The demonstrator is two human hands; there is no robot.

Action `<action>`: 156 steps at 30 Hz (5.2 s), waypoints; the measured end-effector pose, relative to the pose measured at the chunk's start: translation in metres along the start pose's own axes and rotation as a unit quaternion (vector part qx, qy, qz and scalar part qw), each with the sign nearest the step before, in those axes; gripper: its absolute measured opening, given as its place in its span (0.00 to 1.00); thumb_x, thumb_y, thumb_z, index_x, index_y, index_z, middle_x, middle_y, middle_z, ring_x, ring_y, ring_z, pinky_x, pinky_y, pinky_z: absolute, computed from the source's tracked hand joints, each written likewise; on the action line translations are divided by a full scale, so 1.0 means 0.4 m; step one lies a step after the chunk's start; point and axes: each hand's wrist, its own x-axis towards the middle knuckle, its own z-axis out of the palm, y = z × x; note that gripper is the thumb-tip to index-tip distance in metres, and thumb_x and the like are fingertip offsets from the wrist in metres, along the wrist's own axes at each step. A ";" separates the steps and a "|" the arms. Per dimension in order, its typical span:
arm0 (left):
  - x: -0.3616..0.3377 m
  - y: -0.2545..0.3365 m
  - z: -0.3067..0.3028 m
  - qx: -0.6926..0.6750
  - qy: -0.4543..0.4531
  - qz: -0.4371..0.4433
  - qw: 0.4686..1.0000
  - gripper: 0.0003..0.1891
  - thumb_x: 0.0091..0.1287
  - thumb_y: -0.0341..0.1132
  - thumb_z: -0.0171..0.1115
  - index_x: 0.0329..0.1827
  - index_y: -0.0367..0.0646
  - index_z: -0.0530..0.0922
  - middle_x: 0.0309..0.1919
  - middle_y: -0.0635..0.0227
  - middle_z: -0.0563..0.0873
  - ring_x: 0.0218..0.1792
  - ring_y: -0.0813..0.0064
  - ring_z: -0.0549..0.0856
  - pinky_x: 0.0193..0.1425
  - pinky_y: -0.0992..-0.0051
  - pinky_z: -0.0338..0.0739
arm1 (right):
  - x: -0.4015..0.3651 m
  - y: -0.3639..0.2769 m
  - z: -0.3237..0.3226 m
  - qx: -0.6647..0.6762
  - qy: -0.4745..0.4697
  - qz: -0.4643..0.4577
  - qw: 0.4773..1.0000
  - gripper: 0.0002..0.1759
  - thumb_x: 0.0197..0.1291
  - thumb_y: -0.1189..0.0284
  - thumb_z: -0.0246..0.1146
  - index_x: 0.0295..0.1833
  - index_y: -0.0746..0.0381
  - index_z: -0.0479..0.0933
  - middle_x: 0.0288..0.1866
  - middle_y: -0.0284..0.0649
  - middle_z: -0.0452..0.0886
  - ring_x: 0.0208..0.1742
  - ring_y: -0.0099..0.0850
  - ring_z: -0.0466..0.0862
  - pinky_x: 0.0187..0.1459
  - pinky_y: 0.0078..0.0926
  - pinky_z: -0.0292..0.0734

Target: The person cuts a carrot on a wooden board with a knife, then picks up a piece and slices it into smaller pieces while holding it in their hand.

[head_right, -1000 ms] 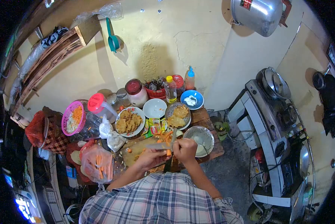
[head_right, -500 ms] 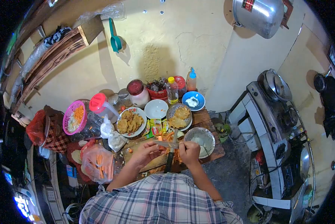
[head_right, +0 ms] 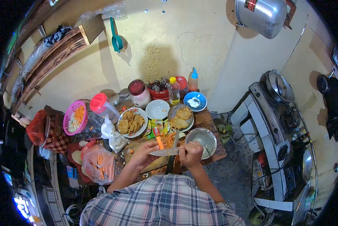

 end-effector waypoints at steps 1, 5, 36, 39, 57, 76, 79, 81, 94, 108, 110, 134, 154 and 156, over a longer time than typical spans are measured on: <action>-0.002 0.003 0.004 0.003 -0.002 -0.001 1.000 0.15 0.67 0.33 0.59 0.55 0.37 0.76 0.44 0.69 0.83 0.43 0.78 0.83 0.50 0.77 0.79 | -0.001 -0.001 -0.001 0.000 0.000 0.000 1.000 0.13 0.45 0.73 0.59 0.12 0.64 0.70 0.10 0.44 0.65 0.13 0.42 0.68 0.21 0.38 0.63; -0.003 -0.001 0.001 0.016 0.003 -0.008 1.000 0.15 0.68 0.33 0.58 0.55 0.37 0.76 0.44 0.69 0.83 0.43 0.78 0.83 0.51 0.77 0.79 | 0.002 -0.011 0.001 -0.010 0.007 -0.011 1.000 0.13 0.45 0.73 0.57 0.13 0.64 0.70 0.10 0.44 0.66 0.13 0.42 0.69 0.22 0.38 0.63; 0.008 -0.046 -0.002 -0.054 -0.045 -0.032 0.997 0.13 0.67 0.30 0.56 0.53 0.33 0.76 0.46 0.60 0.83 0.46 0.70 0.84 0.56 0.73 0.78 | 0.015 -0.039 0.005 -0.011 0.009 -0.028 1.000 0.14 0.44 0.74 0.58 0.10 0.63 0.67 0.10 0.44 0.66 0.13 0.41 0.68 0.21 0.38 0.63; 0.003 -0.044 0.000 -0.045 -0.031 -0.042 0.998 0.13 0.67 0.30 0.56 0.52 0.33 0.76 0.47 0.59 0.83 0.46 0.69 0.84 0.55 0.72 0.79 | 0.007 -0.007 0.001 -0.022 -0.001 -0.006 1.000 0.14 0.44 0.74 0.58 0.11 0.63 0.67 0.09 0.44 0.66 0.13 0.41 0.69 0.21 0.38 0.63; 0.004 -0.058 0.002 -0.059 -0.038 -0.038 0.997 0.14 0.65 0.31 0.61 0.51 0.34 0.75 0.44 0.61 0.83 0.45 0.68 0.83 0.54 0.70 0.79 | -0.007 0.015 0.024 -0.002 0.022 0.007 1.000 0.15 0.46 0.76 0.57 0.11 0.64 0.66 0.10 0.45 0.65 0.13 0.43 0.68 0.21 0.39 0.62; 0.001 -0.053 0.016 -0.054 0.008 0.008 0.998 0.22 0.67 0.26 0.57 0.64 0.41 0.67 0.47 0.61 0.82 0.45 0.71 0.84 0.50 0.75 0.82 | -0.025 0.022 0.025 0.027 0.010 0.160 0.987 0.15 0.52 0.74 0.57 0.16 0.68 0.72 0.14 0.51 0.70 0.15 0.46 0.73 0.21 0.40 0.65; 0.007 -0.029 0.004 -0.043 0.008 0.005 0.999 0.23 0.66 0.26 0.58 0.65 0.42 0.67 0.47 0.63 0.82 0.44 0.72 0.84 0.49 0.75 0.82 | -0.028 0.012 0.019 0.024 0.001 0.153 0.988 0.16 0.53 0.74 0.57 0.16 0.69 0.70 0.14 0.51 0.70 0.15 0.45 0.72 0.20 0.39 0.64; 0.007 -0.017 0.004 -0.044 0.023 0.006 0.999 0.23 0.65 0.26 0.59 0.65 0.42 0.68 0.47 0.63 0.82 0.44 0.74 0.84 0.49 0.76 0.81 | -0.022 0.005 0.019 0.031 0.003 0.107 0.994 0.17 0.52 0.74 0.58 0.14 0.69 0.69 0.12 0.50 0.68 0.14 0.45 0.71 0.19 0.39 0.62; -0.002 -0.011 -0.005 -0.050 0.026 0.007 0.998 0.17 0.63 0.29 0.62 0.55 0.37 0.75 0.44 0.65 0.83 0.42 0.74 0.84 0.50 0.77 0.80 | 0.003 -0.017 -0.003 -0.006 0.000 -0.009 1.000 0.14 0.46 0.74 0.59 0.12 0.64 0.69 0.10 0.44 0.66 0.14 0.42 0.68 0.21 0.38 0.60; -0.011 -0.009 0.009 -0.051 0.034 0.006 0.998 0.14 0.63 0.30 0.62 0.52 0.37 0.77 0.42 0.67 0.84 0.41 0.77 0.84 0.46 0.79 0.80 | 0.006 -0.020 -0.002 -0.020 0.001 -0.034 0.999 0.14 0.45 0.74 0.58 0.11 0.63 0.66 0.10 0.44 0.64 0.13 0.41 0.67 0.21 0.37 0.61; -0.011 -0.011 0.011 -0.048 0.038 0.008 0.998 0.14 0.63 0.30 0.62 0.52 0.37 0.77 0.42 0.67 0.84 0.41 0.77 0.84 0.46 0.79 0.81 | 0.006 -0.026 0.002 -0.024 0.001 -0.036 0.999 0.14 0.45 0.75 0.58 0.11 0.63 0.66 0.09 0.44 0.64 0.13 0.41 0.67 0.21 0.37 0.61; 0.005 -0.061 -0.001 -0.057 0.001 -0.018 0.998 0.15 0.65 0.29 0.61 0.53 0.37 0.74 0.45 0.63 0.83 0.44 0.73 0.85 0.51 0.74 0.81 | -0.001 -0.004 0.003 -0.014 0.029 0.020 0.999 0.13 0.45 0.76 0.58 0.12 0.64 0.69 0.10 0.45 0.66 0.13 0.43 0.69 0.20 0.38 0.63; -0.003 -0.049 0.001 -0.070 -0.008 -0.003 0.997 0.16 0.66 0.29 0.59 0.56 0.36 0.72 0.46 0.62 0.83 0.44 0.72 0.85 0.49 0.76 0.81 | -0.004 -0.020 0.009 -0.006 0.017 -0.012 1.000 0.14 0.44 0.76 0.58 0.10 0.65 0.67 0.08 0.45 0.64 0.11 0.41 0.67 0.19 0.37 0.62; 0.002 -0.056 -0.005 -0.066 -0.001 -0.004 0.998 0.16 0.66 0.29 0.59 0.56 0.36 0.72 0.46 0.61 0.83 0.44 0.71 0.85 0.50 0.76 0.81 | -0.004 -0.016 0.016 -0.014 0.029 -0.026 0.999 0.14 0.44 0.76 0.58 0.10 0.64 0.67 0.09 0.45 0.64 0.11 0.41 0.67 0.19 0.37 0.62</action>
